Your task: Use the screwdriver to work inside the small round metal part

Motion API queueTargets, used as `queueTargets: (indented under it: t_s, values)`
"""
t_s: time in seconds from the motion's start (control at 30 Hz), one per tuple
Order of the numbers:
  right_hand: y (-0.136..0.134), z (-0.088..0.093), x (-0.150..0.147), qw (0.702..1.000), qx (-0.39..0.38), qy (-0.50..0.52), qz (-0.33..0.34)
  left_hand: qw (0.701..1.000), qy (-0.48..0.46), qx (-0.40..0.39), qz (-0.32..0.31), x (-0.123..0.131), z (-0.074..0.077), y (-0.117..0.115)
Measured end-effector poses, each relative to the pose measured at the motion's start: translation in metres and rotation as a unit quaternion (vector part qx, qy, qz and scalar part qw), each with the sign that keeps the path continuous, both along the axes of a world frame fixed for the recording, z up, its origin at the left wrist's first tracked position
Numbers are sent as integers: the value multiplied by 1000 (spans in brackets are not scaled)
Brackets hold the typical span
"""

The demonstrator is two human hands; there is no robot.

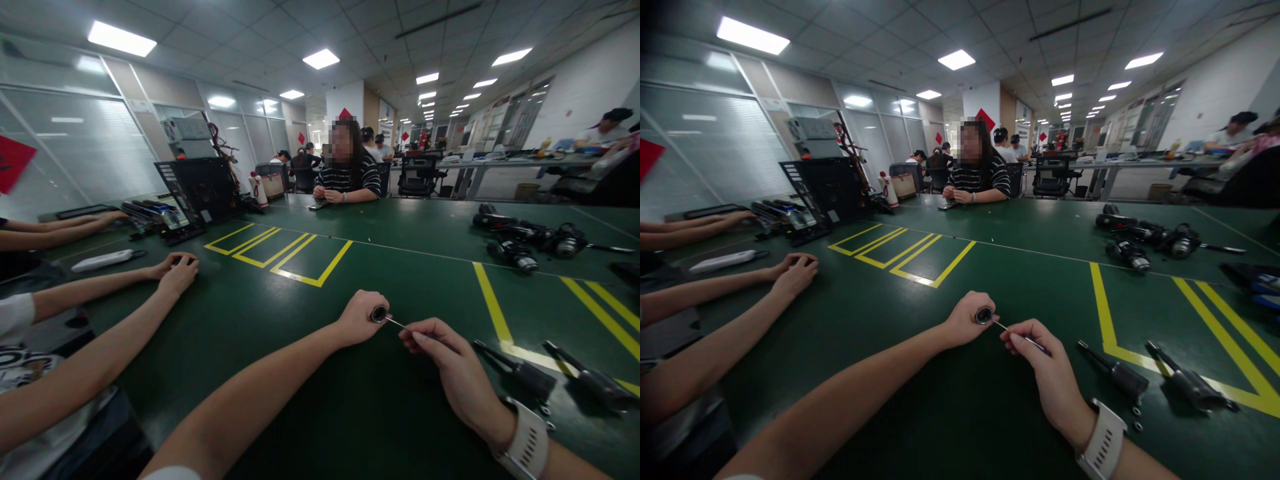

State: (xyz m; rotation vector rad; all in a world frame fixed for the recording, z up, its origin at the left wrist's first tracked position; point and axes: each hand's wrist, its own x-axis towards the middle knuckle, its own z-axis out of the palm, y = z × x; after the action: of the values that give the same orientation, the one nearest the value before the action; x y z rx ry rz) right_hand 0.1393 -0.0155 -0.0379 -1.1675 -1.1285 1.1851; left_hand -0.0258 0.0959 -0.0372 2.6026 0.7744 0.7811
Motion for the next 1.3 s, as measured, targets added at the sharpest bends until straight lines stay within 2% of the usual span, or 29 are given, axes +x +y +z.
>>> queueTargets:
  t_s: [0.2,0.33,0.47,0.83,1.1,1.3]
  values:
    - [0,3,-3,999,0,41,-7,999,3,-32,6,1,-1,2]
    - [-2,1,-4,1000,8,-12,-20,1000,17,2,9,2,-1,0]
    - [-2,-3,-1,998,7,-61,-1,999,30,31,12,1,0,-2]
    - [-1,1,-1,1000,-3,28,-5,1000,7,-9,2,0,-1,1]
    - [-2,-4,0,998,9,-66,-3,996,77,51,11,2,3,-4]
    - [0,-1,0,1000,12,-10,-3,1000,24,9,-18,0,1,0]
